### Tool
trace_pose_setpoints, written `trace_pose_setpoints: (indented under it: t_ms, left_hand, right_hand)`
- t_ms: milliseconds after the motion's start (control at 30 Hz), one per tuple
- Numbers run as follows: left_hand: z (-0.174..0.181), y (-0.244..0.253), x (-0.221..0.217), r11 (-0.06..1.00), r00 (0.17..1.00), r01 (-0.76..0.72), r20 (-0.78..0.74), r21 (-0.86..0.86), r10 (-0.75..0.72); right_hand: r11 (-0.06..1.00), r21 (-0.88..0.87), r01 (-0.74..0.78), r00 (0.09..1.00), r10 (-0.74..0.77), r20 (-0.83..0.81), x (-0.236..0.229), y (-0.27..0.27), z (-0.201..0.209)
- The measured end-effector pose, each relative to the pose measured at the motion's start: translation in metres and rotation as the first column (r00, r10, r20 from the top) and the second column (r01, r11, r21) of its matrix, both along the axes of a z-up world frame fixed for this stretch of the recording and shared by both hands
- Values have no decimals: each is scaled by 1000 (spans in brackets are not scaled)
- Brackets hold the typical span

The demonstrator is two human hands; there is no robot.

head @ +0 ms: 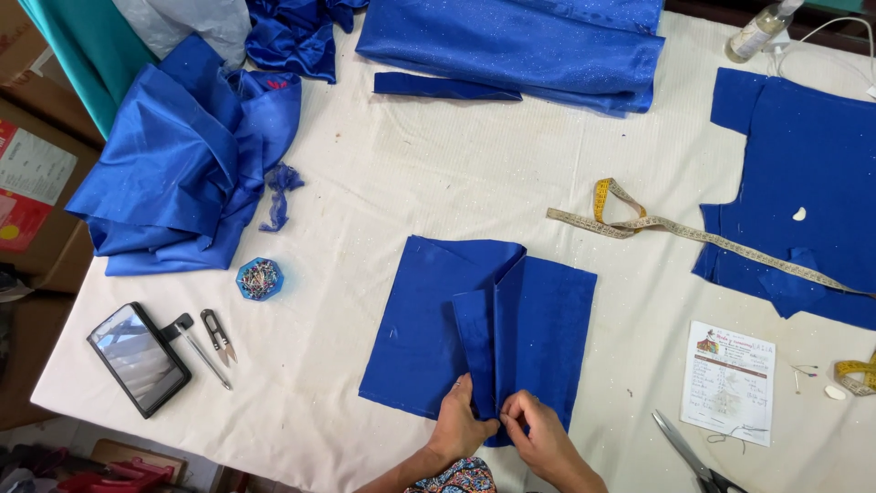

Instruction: The person cuts a piece of blue fabric using scissors, following marked lines. They then fold the fabric and use chalk to mark a new line before cutting again.

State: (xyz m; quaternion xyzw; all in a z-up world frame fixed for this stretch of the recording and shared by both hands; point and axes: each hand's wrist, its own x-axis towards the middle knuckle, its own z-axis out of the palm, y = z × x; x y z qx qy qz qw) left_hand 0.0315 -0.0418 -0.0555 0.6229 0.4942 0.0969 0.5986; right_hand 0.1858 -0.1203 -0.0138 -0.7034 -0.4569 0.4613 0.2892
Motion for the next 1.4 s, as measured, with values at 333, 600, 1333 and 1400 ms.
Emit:
trace_pose_setpoints:
  t_ms: [333, 600, 1333, 1400]
  left_hand:
    - [-25, -5, -4, 994, 1000, 0, 27, 111, -3]
    - [-12, -7, 4, 956, 985, 147, 55, 254, -166]
    - [-2, 8, 8, 973, 960, 230, -160, -15, -229]
    - [4, 9, 10, 965, 951, 262, -165, -11, -260]
  right_hand:
    - [1000, 6, 21, 994, -20, -107, 2, 4, -10]
    - [997, -67, 43, 993, -50, -107, 3, 9, 0]
    - [698, -140, 703, 689, -617, 381, 213, 57, -7]
    - [694, -146, 705, 685, -613, 394, 218, 59, -11]
